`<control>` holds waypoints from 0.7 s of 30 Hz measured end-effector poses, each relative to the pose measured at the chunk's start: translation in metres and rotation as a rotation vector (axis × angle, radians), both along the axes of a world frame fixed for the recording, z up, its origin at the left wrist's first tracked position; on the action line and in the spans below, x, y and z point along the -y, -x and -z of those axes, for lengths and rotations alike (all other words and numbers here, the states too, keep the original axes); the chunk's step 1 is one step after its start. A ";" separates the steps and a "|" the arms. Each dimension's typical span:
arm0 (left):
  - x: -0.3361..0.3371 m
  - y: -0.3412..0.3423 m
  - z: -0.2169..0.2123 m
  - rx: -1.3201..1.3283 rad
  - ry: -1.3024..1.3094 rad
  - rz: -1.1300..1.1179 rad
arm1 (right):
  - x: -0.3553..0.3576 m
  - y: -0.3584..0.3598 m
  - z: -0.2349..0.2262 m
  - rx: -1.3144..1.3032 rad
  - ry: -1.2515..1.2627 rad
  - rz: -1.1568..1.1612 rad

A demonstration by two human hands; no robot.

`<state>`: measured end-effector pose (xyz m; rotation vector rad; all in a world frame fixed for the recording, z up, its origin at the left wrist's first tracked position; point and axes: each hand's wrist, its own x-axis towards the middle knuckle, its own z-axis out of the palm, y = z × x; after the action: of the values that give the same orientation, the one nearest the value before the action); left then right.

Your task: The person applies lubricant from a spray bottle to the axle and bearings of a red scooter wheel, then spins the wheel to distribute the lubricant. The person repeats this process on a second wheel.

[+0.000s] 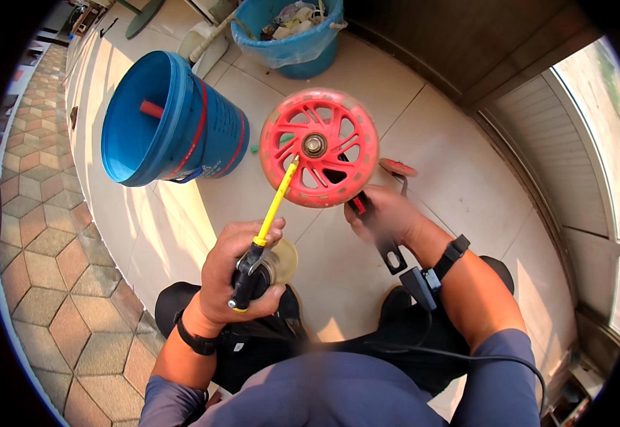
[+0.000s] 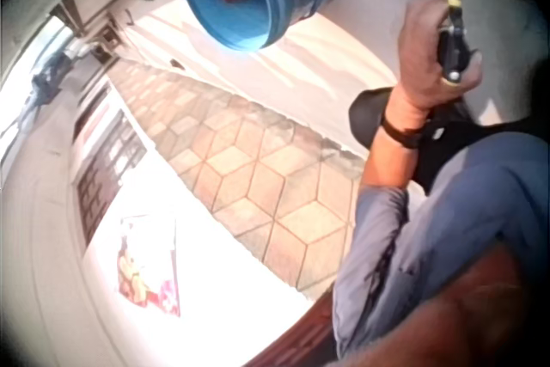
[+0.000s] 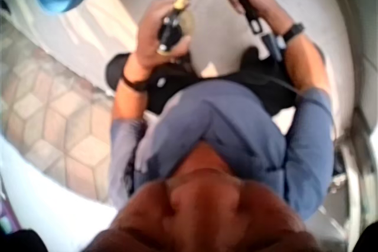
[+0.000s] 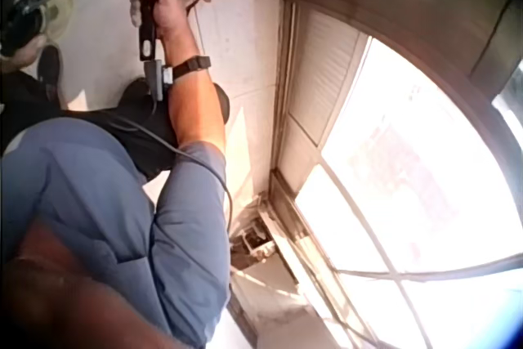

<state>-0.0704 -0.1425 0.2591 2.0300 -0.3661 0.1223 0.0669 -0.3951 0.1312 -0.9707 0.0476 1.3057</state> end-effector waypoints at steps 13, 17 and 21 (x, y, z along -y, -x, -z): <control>0.009 -0.002 -0.003 0.009 -0.023 0.001 | 0.001 0.008 0.000 -0.019 0.003 -0.026; 0.009 -0.001 -0.004 0.007 -0.029 0.000 | 0.000 0.009 0.000 0.014 -0.023 -0.053; 0.010 -0.002 -0.003 0.007 -0.022 -0.003 | -0.004 0.011 -0.011 0.005 -0.037 -0.007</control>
<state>-0.0685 -0.1525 0.2617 2.0522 -0.3698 0.1280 0.0557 -0.3913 0.1423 -0.9437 0.0162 1.3060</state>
